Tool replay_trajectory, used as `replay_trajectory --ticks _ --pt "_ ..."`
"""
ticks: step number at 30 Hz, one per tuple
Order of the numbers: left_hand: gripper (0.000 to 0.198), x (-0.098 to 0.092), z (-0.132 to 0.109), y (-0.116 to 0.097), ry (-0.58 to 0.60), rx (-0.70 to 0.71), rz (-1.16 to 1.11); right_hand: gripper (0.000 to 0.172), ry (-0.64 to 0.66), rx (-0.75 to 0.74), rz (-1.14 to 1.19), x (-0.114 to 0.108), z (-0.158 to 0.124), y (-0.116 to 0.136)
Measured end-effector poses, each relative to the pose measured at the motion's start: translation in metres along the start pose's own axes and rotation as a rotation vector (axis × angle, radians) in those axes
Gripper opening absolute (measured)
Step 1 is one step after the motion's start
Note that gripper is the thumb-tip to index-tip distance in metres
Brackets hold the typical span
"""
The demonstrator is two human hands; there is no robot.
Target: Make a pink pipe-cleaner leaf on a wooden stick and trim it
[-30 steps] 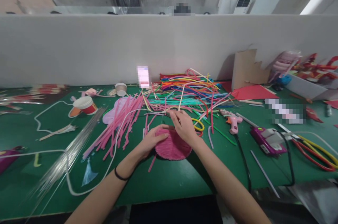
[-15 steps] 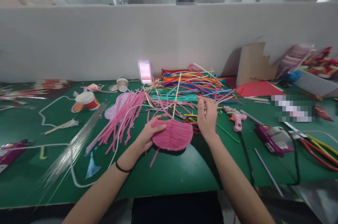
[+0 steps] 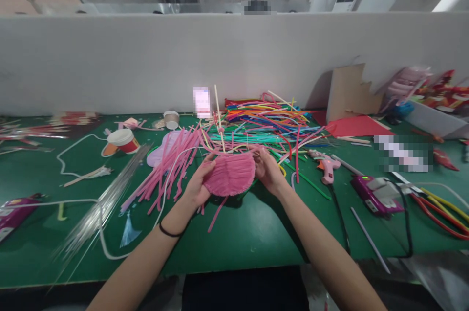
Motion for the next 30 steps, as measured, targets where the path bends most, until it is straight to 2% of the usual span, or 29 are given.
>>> replay_trajectory --ticks 3,6,11,15,20,26,30 --pt "0.036 -0.002 0.001 -0.001 -0.002 -0.010 -0.038 0.038 0.074 0.060 0.030 0.015 -0.008 -0.012" --pt "0.031 -0.007 0.000 -0.002 -0.065 -0.024 -0.040 0.039 0.125 0.142 0.007 0.025 -0.015 -0.024" --pt "0.020 -0.005 0.000 -0.002 -0.071 -0.029 -0.025 0.032 0.002 0.167 -0.102 0.015 -0.016 -0.028" --pt "0.025 -0.001 0.000 -0.003 -0.056 0.003 0.065 0.035 -0.012 0.138 -0.163 0.015 -0.014 -0.031" --pt "0.030 0.001 -0.001 -0.011 -0.047 0.104 0.210 0.039 -0.105 0.054 -0.241 0.007 -0.013 -0.032" --pt "0.033 -0.003 0.001 -0.009 -0.042 0.085 0.312 0.043 -0.091 0.090 -0.204 0.009 -0.012 -0.034" --pt "0.031 -0.007 0.004 -0.003 -0.070 0.058 0.338 0.037 -0.131 0.080 -0.173 0.006 -0.012 -0.029"
Point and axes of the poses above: each hand's wrist, its own z-axis towards the middle knuckle, its own x-axis out of the palm, y = z × x, the point moved 9 cm from there along z, towards the middle knuckle, and after that the axes turned 2 degrees about x, right-handed, at the moved point
